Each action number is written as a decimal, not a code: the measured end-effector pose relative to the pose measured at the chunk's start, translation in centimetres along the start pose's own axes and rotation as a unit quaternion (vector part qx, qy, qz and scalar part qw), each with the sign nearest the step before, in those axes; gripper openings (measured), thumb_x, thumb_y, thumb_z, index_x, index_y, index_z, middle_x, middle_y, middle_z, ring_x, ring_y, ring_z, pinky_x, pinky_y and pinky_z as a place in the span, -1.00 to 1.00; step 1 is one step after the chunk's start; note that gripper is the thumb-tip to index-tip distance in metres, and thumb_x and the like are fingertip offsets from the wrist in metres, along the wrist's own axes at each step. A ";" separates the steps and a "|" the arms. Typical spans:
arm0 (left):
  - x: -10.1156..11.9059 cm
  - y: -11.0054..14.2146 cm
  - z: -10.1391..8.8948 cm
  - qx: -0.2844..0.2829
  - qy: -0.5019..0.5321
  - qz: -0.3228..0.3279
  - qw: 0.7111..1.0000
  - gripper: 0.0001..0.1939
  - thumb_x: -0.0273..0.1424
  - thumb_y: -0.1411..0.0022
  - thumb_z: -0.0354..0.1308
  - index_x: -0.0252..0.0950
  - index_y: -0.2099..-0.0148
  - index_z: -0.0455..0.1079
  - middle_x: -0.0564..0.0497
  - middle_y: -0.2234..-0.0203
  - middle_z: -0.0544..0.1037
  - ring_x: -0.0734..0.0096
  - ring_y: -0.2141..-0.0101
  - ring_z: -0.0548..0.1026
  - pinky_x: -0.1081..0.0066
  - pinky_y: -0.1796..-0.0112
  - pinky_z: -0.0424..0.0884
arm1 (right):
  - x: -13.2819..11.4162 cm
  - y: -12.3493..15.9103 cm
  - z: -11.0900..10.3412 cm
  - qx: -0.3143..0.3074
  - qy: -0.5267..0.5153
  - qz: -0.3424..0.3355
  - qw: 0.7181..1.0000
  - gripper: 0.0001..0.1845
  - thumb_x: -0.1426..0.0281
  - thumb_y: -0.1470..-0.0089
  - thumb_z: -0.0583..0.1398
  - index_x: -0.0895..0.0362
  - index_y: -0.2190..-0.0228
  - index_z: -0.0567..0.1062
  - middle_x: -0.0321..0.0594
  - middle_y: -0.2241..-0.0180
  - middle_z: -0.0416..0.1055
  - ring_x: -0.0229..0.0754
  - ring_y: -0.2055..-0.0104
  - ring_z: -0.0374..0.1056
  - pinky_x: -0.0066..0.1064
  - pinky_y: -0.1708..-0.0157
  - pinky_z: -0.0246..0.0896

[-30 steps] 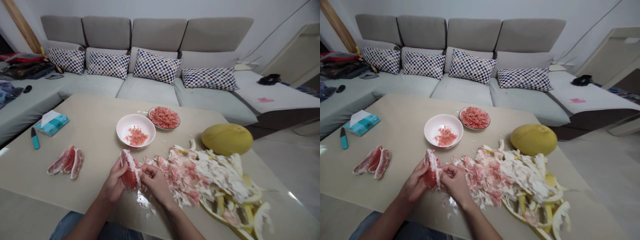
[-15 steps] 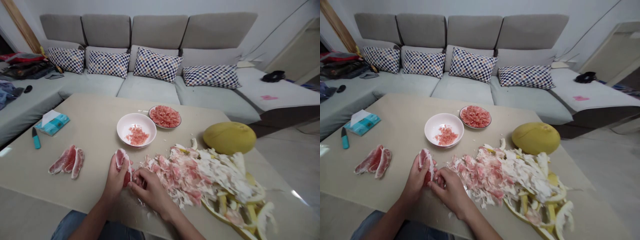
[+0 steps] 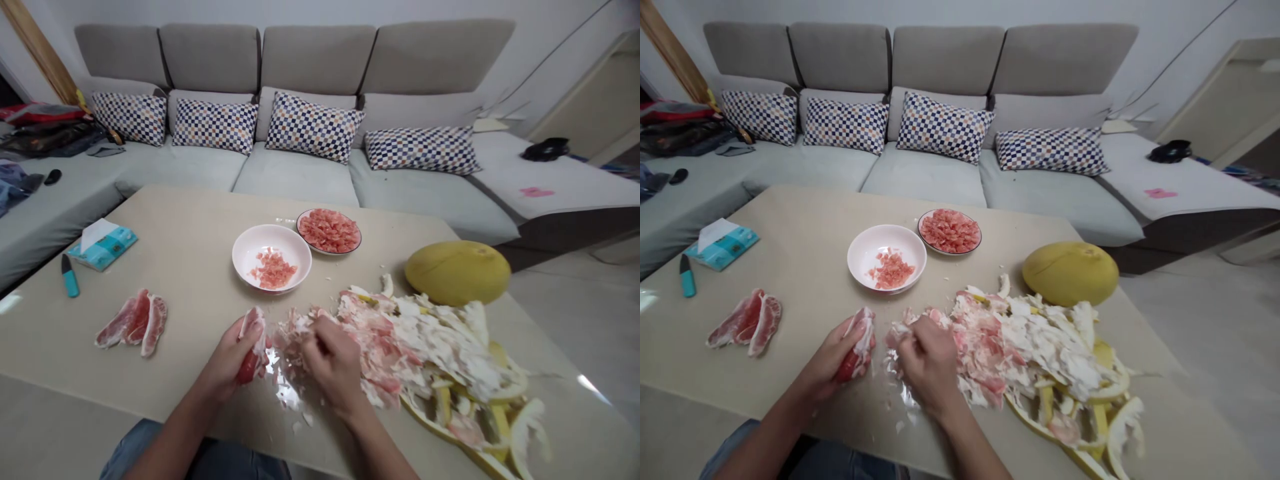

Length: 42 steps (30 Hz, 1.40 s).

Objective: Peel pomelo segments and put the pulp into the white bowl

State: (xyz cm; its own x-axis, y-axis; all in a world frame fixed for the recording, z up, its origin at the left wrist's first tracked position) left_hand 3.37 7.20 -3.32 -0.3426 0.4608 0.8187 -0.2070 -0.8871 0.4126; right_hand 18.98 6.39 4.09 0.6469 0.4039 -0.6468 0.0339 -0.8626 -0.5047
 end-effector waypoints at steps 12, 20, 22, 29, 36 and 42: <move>0.4 0.3 0.8 -0.087 0.301 -0.114 0.943 -0.64 -0.22 -0.34 0.06 -0.42 0.02 0.42 0.04 0.47 0.42 0.64 0.58 0.39 0.68 0.58 0.43 | 2.4 -1.0 0.0 -0.037 0.143 0.046 0.988 -0.53 0.20 -0.29 0.04 0.08 0.63 0.24 -0.31 0.63 0.23 -0.24 0.55 0.17 -0.39 0.47 -0.06; 0.5 -0.1 0.6 -0.077 0.236 -0.061 0.967 -0.56 -0.12 -0.36 -0.03 -0.35 -0.04 0.41 0.09 0.57 0.36 0.60 0.67 0.31 0.64 0.73 0.28 | 2.7 -1.2 -0.5 -0.016 0.124 0.050 0.991 -0.80 0.34 -0.23 0.10 0.11 0.44 0.38 -0.25 0.50 0.37 -0.20 0.49 0.28 -0.40 0.47 0.11; 0.1 -0.2 0.6 -0.079 0.238 -0.073 0.965 -0.54 -0.11 -0.37 -0.05 -0.34 -0.05 0.41 0.10 0.57 0.36 0.61 0.68 0.31 0.65 0.74 0.27 | 1.7 -1.1 0.0 -0.038 0.051 0.016 0.998 -0.89 0.41 -0.23 0.11 0.11 0.30 0.44 -0.18 0.37 0.45 -0.16 0.37 0.37 -0.37 0.37 0.24; -2.2 -0.6 0.3 -0.041 0.165 -0.139 0.976 -0.53 -0.09 -0.38 -0.10 -0.35 0.02 0.43 0.08 0.60 0.45 0.61 0.75 0.35 0.62 0.76 0.27 | -3.1 0.6 2.0 -0.082 -0.069 -0.187 0.976 -0.72 0.50 -0.20 0.18 0.06 0.05 0.48 -0.12 0.18 0.54 -0.14 0.14 0.45 -0.32 0.17 0.37; -3.2 -0.7 0.1 -0.029 0.075 -0.167 0.983 -0.52 0.00 -0.28 0.02 -0.36 0.27 0.44 0.10 0.71 0.42 0.56 0.77 0.36 0.60 0.78 0.23 | -4.8 1.4 1.9 -0.054 0.026 -0.303 0.951 -0.74 0.54 -0.25 0.10 0.14 0.07 0.49 -0.10 0.30 0.58 -0.17 0.35 0.46 -0.37 0.39 0.35; -3.8 -0.5 -0.1 -0.030 0.035 -0.165 0.985 -0.49 0.07 -0.19 0.08 -0.32 0.42 0.38 0.10 0.74 0.39 0.55 0.80 0.33 0.60 0.80 0.17 | -5.1 2.1 2.0 0.006 0.058 -0.318 0.946 -0.85 0.53 -0.19 0.14 0.19 0.21 0.48 -0.09 0.39 0.58 -0.16 0.41 0.46 -0.36 0.42 0.37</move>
State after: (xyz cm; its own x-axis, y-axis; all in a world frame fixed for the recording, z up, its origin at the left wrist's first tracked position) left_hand 4.70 5.92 -6.72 -0.3104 0.7265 0.6130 -0.3701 -0.6864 0.6260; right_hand 14.25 3.16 5.17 0.5778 0.8036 -0.1427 0.4361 -0.4517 -0.7783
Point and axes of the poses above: each hand's wrist, its own y-axis away from the middle knuckle, its own z-axis out of the palm, x = y × z, the point moved 8 cm from there along -y, towards the middle knuckle
